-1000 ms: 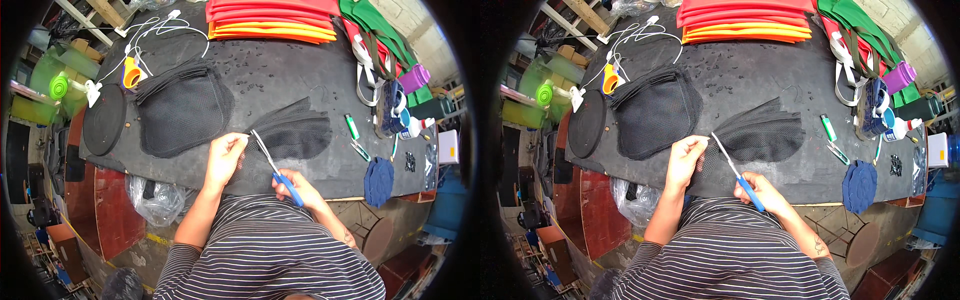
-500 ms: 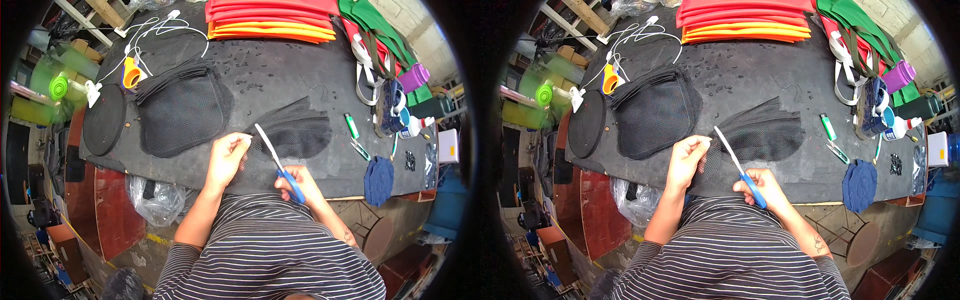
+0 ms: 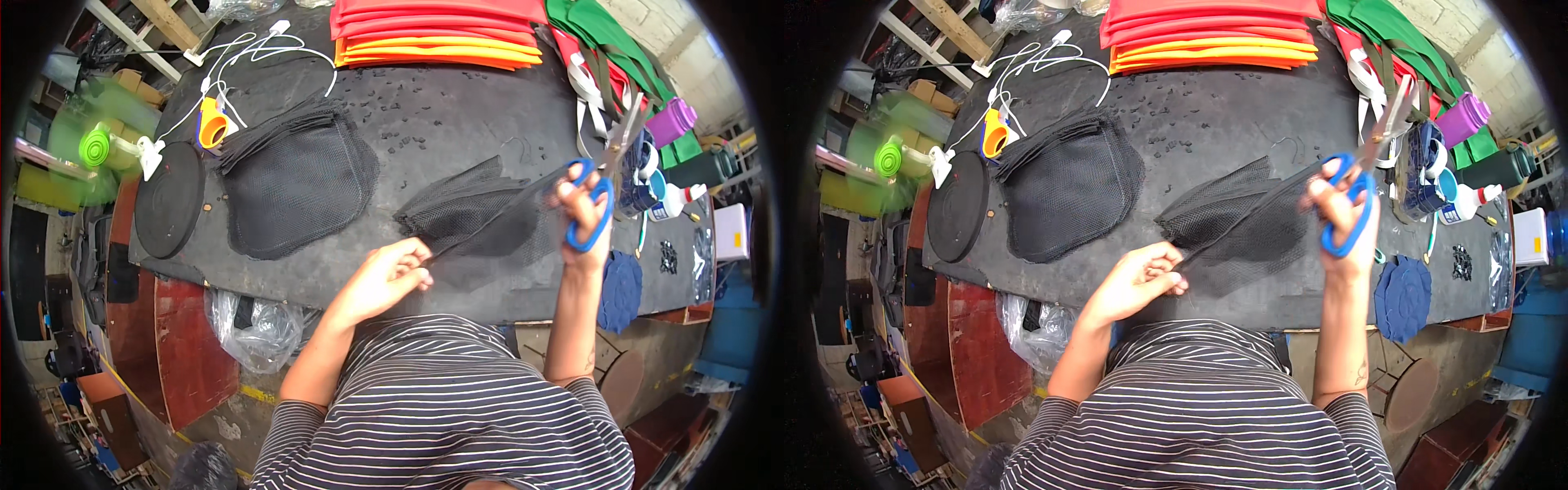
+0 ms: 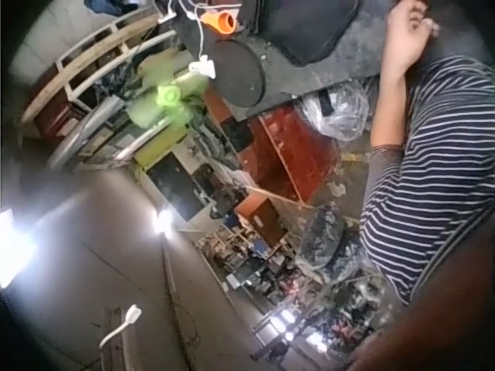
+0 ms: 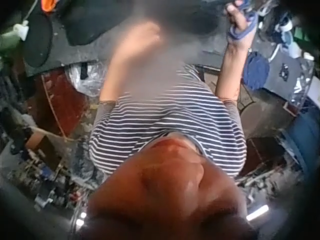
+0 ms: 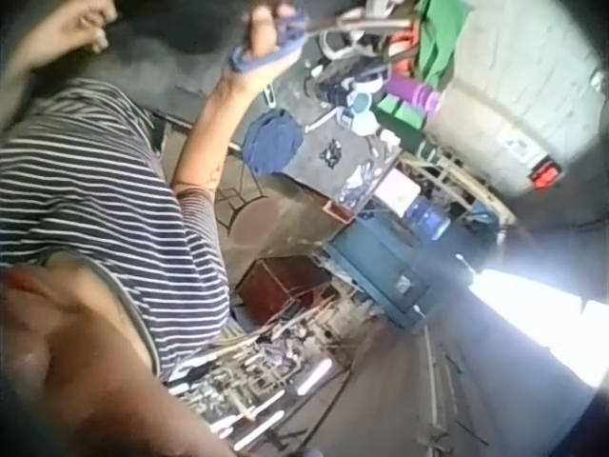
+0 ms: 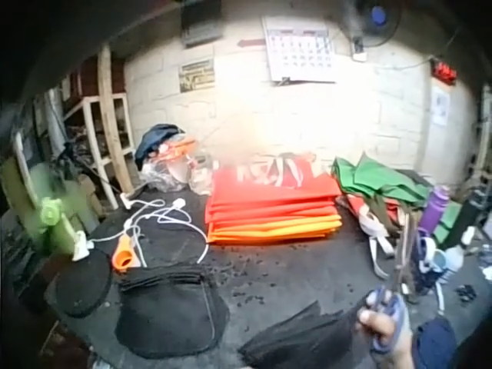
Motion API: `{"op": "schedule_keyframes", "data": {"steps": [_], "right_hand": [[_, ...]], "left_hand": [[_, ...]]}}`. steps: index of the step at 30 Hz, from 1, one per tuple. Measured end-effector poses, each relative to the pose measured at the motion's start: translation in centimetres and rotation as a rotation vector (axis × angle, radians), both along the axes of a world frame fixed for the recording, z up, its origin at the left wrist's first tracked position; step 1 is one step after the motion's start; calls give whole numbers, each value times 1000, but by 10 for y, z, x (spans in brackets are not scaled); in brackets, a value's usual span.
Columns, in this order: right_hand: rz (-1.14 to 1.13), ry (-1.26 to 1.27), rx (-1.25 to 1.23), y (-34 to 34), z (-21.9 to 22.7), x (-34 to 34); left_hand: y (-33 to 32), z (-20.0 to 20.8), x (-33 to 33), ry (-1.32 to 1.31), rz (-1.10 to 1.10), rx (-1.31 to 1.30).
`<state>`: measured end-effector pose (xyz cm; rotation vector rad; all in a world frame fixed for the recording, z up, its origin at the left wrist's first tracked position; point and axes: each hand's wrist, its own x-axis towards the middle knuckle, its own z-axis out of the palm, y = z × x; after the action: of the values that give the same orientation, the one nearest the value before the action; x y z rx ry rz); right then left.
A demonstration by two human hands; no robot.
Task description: The person is using scissors to cut strips of black mesh fabric on a workbench.
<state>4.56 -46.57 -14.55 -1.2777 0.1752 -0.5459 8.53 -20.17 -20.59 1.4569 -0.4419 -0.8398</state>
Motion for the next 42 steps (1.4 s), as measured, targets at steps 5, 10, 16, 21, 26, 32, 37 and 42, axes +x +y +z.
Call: {"op": "schedule_keyframes", "data": {"steps": [5, 10, 16, 21, 26, 32, 37, 42], "right_hand": [[-24, 74, -18, -33, -6, -2], [-334, 495, -742, -26, -46, 5], [619, 617, -129, 35, -58, -40], [883, 730, 86, 51, -64, -67], [895, 792, 140, 54, -64, -69], [803, 765, 199, 74, -59, -60], [783, 753, 224, 80, -61, -56], [743, 843, 43, 82, -60, -56]], "left_hand": [[20, 19, 17, 275, 12, -92], [11, -3, 24, 91, 241, 15], [2, -15, 27, 19, 310, 71], [-3, -15, 30, 47, 321, 27], [-4, -16, 28, 66, 302, 21], [-6, -10, 24, 72, 289, 13], [-4, -11, 24, 65, 299, -17], [-3, -8, 22, 49, 289, 7]]}}
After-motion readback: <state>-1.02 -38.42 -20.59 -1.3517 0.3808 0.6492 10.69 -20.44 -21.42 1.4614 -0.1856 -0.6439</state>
